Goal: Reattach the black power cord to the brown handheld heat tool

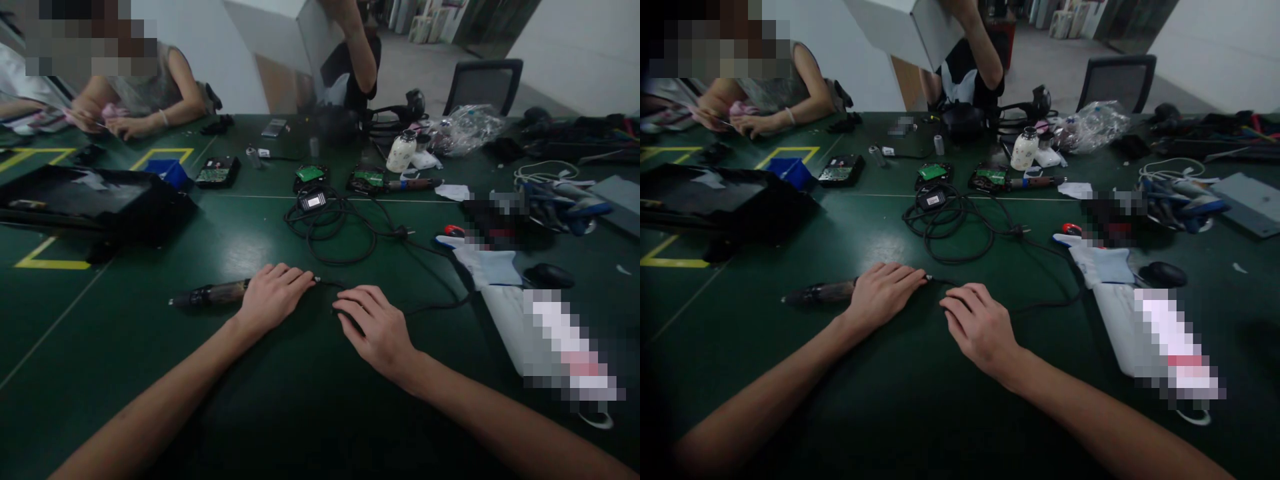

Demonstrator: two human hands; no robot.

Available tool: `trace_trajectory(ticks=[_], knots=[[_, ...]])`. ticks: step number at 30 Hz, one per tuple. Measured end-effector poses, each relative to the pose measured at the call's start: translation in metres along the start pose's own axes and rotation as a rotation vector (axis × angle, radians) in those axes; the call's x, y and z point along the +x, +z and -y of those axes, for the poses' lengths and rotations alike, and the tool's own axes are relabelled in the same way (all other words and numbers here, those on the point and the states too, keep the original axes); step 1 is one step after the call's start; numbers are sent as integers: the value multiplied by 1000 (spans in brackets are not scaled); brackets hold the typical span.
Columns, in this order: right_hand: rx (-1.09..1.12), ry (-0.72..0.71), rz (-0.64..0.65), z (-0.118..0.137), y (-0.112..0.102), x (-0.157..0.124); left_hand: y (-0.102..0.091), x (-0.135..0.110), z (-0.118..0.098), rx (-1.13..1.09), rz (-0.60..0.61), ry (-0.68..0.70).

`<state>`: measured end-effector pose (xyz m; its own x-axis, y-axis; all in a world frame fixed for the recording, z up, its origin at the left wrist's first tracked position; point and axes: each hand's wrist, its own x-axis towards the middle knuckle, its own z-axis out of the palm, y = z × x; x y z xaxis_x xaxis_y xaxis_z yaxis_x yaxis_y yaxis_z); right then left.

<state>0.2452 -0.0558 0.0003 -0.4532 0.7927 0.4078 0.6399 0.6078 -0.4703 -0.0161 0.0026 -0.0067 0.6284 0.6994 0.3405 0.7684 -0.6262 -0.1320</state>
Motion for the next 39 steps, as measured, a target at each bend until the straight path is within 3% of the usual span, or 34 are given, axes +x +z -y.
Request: trace_trajectory(ticks=[5, 9, 14, 17, 21, 30, 34, 39], knots=[[-112, -49, 79, 1, 0, -1, 7, -4, 46, 47, 39, -98], [-202, -66, 72, 4, -1, -3, 12, -20, 88, 82, 67, -210], [-258, -115, 50, 8, -2, -8, 13, -57, 140, 176, -20, -476], [-273, -156, 19, 11, -2, -11, 10, -73, 153, 227, -125, -627], [-305, -217, -17, 13, -3, -16, 5, -79, 146, 235, -160, -702], [-397, -214, -60, 23, -22, -53, -13, -105, 117, 239, -44, -709], [-403, -189, -49, 38, -25, -70, -28, -110, 95, 224, -11, -595], [-371, -153, -7, 64, -13, -85, -38, -94, 36, 81, -14, -220]])
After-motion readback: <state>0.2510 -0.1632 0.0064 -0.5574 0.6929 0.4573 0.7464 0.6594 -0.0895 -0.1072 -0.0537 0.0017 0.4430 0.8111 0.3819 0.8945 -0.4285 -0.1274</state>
